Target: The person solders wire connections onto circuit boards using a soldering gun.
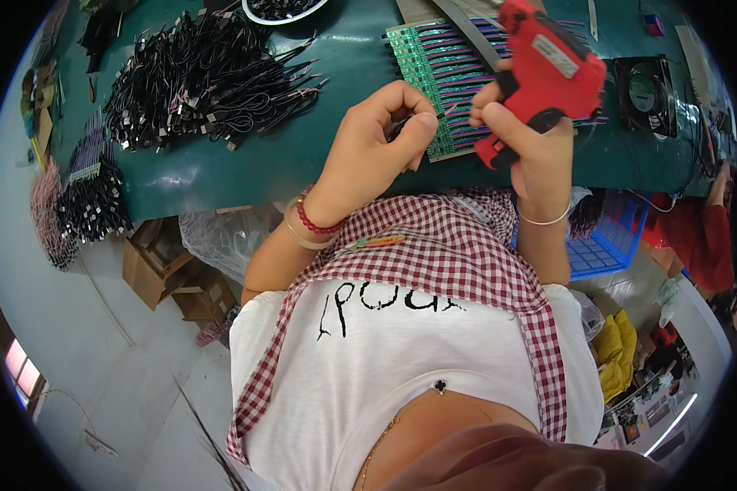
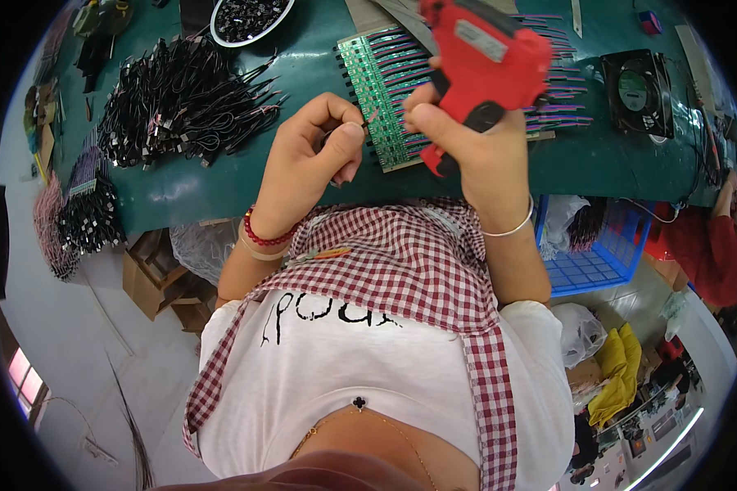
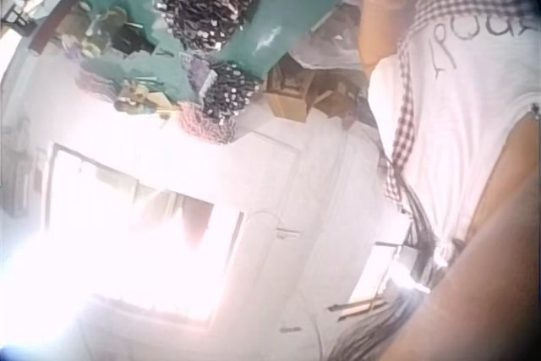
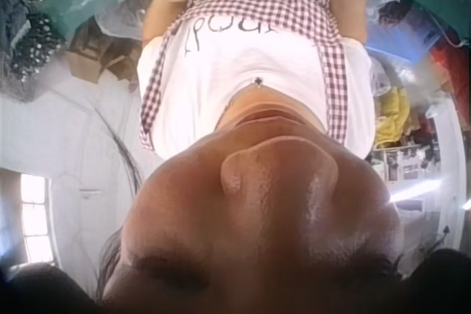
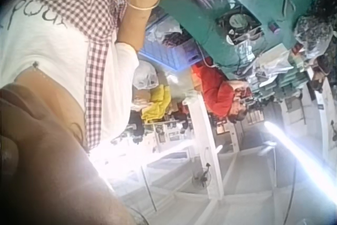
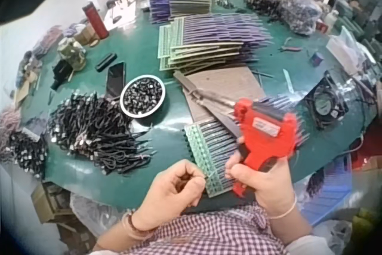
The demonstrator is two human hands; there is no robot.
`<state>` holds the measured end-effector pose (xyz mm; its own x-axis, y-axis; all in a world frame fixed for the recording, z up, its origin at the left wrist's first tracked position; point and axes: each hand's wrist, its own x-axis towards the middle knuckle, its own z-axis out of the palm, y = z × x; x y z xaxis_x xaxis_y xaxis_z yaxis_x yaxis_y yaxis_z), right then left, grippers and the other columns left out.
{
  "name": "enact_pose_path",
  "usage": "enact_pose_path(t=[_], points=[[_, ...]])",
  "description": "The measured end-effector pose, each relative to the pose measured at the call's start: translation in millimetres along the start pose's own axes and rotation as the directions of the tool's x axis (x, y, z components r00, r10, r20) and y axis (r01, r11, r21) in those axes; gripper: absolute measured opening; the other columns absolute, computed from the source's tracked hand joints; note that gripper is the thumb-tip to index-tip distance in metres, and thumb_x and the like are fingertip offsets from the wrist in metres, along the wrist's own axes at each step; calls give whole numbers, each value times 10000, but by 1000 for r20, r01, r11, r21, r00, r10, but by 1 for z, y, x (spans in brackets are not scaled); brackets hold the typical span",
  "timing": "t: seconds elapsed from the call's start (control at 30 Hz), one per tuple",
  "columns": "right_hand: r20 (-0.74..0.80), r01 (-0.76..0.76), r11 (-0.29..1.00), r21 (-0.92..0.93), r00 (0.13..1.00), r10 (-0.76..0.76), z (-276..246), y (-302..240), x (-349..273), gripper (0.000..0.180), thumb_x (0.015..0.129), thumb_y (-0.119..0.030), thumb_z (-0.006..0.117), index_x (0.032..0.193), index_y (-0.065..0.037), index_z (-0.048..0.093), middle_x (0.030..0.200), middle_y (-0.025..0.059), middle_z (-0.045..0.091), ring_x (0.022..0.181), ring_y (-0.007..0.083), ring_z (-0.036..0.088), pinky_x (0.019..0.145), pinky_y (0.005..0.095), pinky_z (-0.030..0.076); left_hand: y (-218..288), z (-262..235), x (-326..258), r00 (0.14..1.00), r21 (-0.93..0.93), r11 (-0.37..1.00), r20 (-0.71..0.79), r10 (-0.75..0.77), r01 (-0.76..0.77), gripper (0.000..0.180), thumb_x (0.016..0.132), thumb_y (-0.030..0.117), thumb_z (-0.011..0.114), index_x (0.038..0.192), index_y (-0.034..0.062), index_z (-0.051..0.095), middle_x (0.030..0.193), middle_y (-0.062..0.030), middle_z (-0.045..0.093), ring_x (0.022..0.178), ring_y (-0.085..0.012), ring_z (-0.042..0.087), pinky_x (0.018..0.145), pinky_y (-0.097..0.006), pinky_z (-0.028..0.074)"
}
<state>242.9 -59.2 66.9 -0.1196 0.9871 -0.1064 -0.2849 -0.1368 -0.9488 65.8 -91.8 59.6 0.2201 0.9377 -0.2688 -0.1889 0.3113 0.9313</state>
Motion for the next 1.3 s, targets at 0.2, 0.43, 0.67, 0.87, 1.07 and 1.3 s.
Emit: enact_pose_path(t=[0.2,0.43,0.67,0.87,1.07,1.3], points=[[35,-7,964,-264,999,17,11,8,-8,134,744,-44,656,865,-6,615,775,5,607,697,70,549,615,219,443,-2,4,0,996,169,985,-74,46,-33,104,863,109,545,834,18,505,622,21,498,538,-26,457,472,-173,352],[88,76,943,-324,995,-50,12,4,-10,98,759,-35,632,850,-11,607,786,-8,600,678,63,545,597,216,443,-2,1,3,998,167,985,-10,54,-52,91,841,94,568,853,9,540,714,15,527,581,-23,454,510,-173,364],[67,39,953,-299,998,-20,10,5,-8,139,747,-10,632,880,-5,593,798,-1,600,688,70,552,608,220,450,-6,3,5,952,333,899,-13,305,-284,60,777,29,602,807,4,556,721,14,524,610,-46,474,542,-188,386],[-100,-26,995,-97,995,16,21,1,-6,144,742,-31,656,869,-1,596,763,18,594,649,77,544,586,217,436,1,3,9,846,652,668,-74,527,-359,97,682,-43,615,739,0,550,704,-47,537,590,-101,514,524,-215,406],[5,11,965,-263,1000,-10,17,10,-5,171,740,-54,677,883,2,601,756,5,599,643,70,544,581,215,436,-3,10,8,785,719,579,-75,615,-385,119,667,-55,626,730,1,542,684,-63,527,570,-142,518,514,-233,412],[-7,-15,963,-269,1000,14,19,10,-5,170,745,-81,692,873,-5,611,750,-1,605,622,66,539,564,216,429,-4,10,10,758,701,602,-134,638,-383,124,677,-40,635,726,7,532,672,-62,515,558,-140,514,496,-248,402]])
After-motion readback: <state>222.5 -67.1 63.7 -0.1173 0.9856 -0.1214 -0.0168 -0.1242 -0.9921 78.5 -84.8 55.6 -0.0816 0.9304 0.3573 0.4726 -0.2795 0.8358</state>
